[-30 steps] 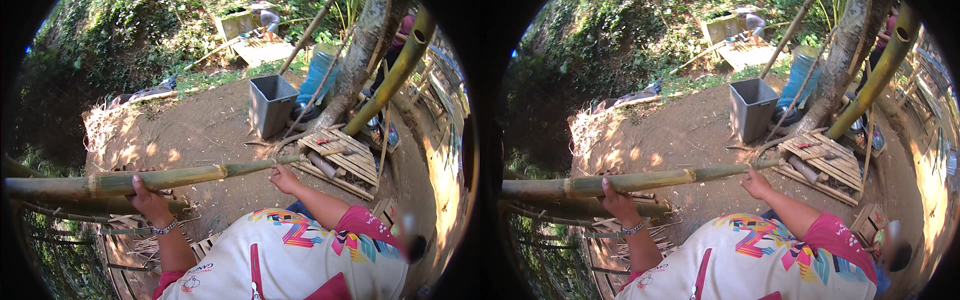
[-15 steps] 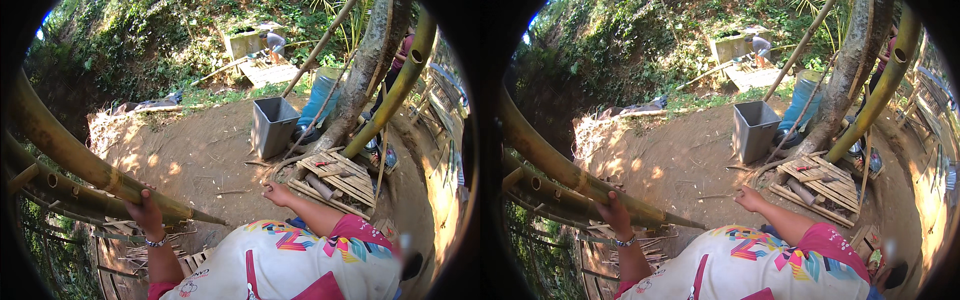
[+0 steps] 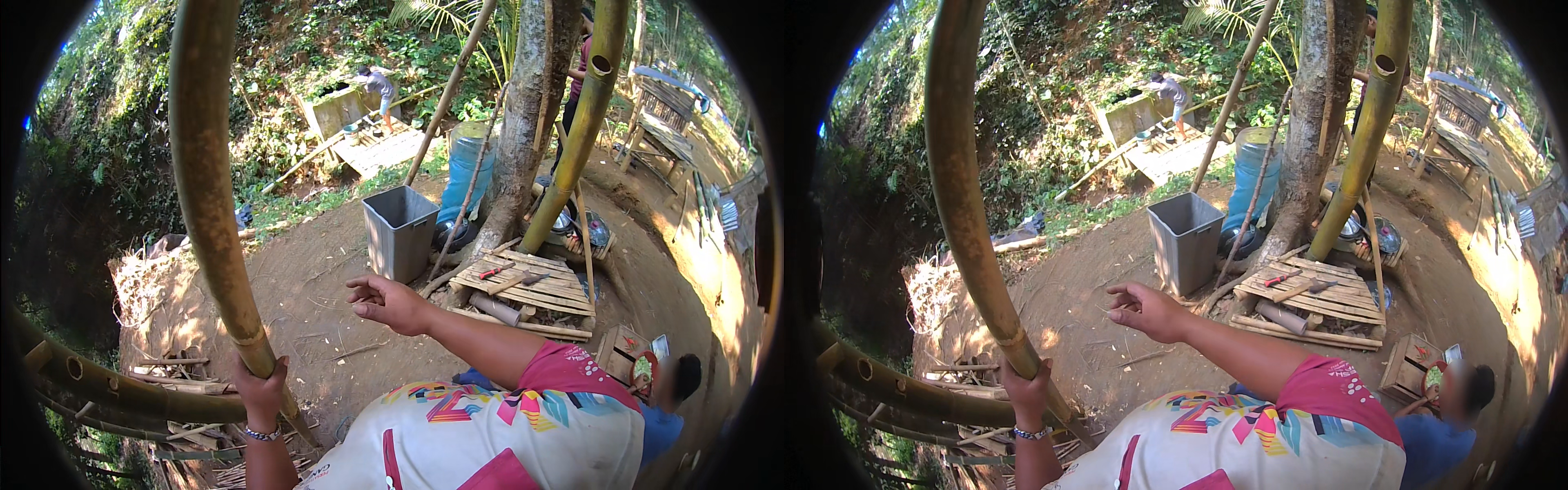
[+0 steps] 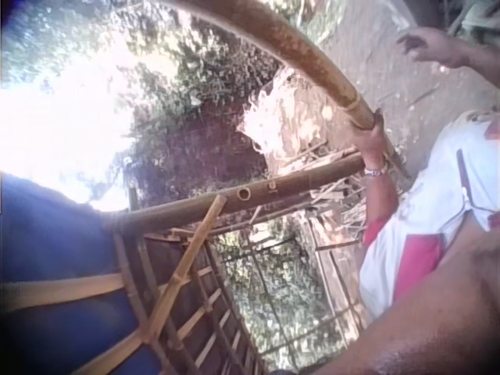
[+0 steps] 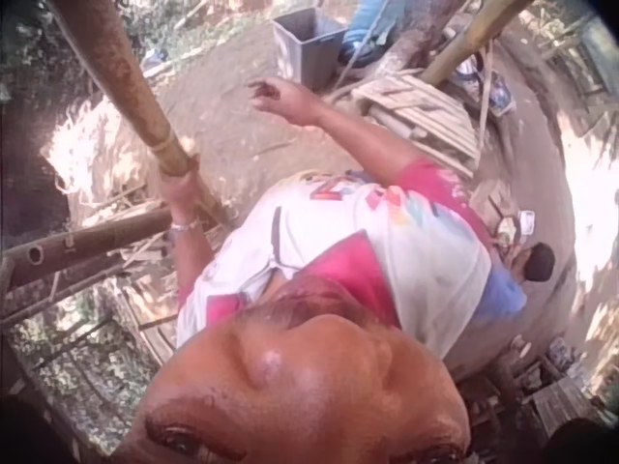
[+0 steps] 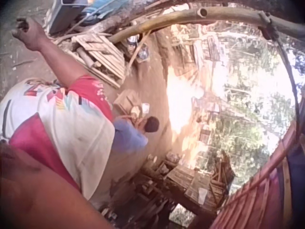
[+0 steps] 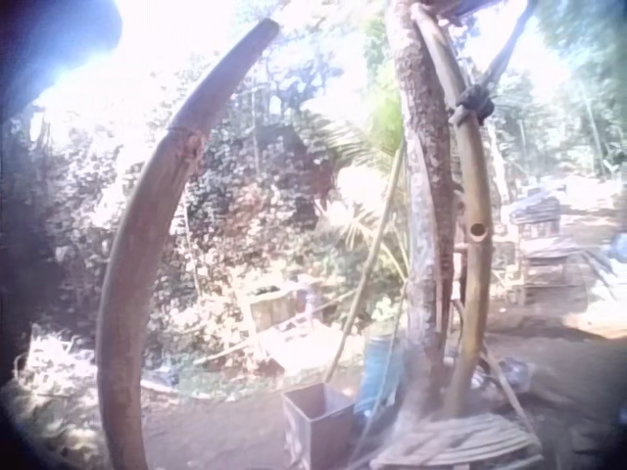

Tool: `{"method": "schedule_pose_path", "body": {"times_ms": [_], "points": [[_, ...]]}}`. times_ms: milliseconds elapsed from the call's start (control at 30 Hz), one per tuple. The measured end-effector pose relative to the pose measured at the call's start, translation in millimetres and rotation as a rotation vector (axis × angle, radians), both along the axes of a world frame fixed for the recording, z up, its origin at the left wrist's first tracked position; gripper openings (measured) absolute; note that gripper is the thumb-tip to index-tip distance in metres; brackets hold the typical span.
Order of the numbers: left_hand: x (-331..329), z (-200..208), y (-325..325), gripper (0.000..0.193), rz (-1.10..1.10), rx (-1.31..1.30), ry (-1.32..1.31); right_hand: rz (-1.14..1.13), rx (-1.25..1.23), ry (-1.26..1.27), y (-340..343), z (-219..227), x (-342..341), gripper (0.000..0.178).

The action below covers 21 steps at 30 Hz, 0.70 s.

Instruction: The person uses a machete to cut a large bamboo stalk vertically and then horizontally to separate a section. They then use the machete to scrape and clean the interior of the cut bamboo piece. Finally, the person picks up a long, thin bamboo pole and positions it against the larger stalk.

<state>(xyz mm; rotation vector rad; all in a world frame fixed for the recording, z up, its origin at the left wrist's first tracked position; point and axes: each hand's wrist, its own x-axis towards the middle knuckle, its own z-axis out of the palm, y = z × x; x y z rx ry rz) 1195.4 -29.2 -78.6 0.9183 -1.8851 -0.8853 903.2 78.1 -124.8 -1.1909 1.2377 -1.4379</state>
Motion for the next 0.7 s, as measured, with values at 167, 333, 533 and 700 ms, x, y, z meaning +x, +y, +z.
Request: {"method": "schedule_pose_path", "body": {"times_ms": [167, 333, 533, 700], "points": [[0.6, -33.5, 4.5, 0.05, -0.07, 0.087, -0.149, 0.039, -0.175, -0.087, 9.2, 38.2, 8.2, 0.076], [-13.1, -36.0, 28.9, 0.053, -0.169, 0.044, -0.329, -0.07, -0.43, -0.415, 9.6, 46.7, -2.2, 0.09], [-17.4, -51.4, 32.0, 0.056, -0.298, 0.081, -0.531, -0.3, -0.564, -0.537, 28.9, 63.2, -24.0, 0.08], [3.0, -88.6, 17.3, 0.075, -0.393, -0.017, -0.689, -0.473, -0.499, -0.572, 35.5, 60.8, -46.2, 0.049]]}}
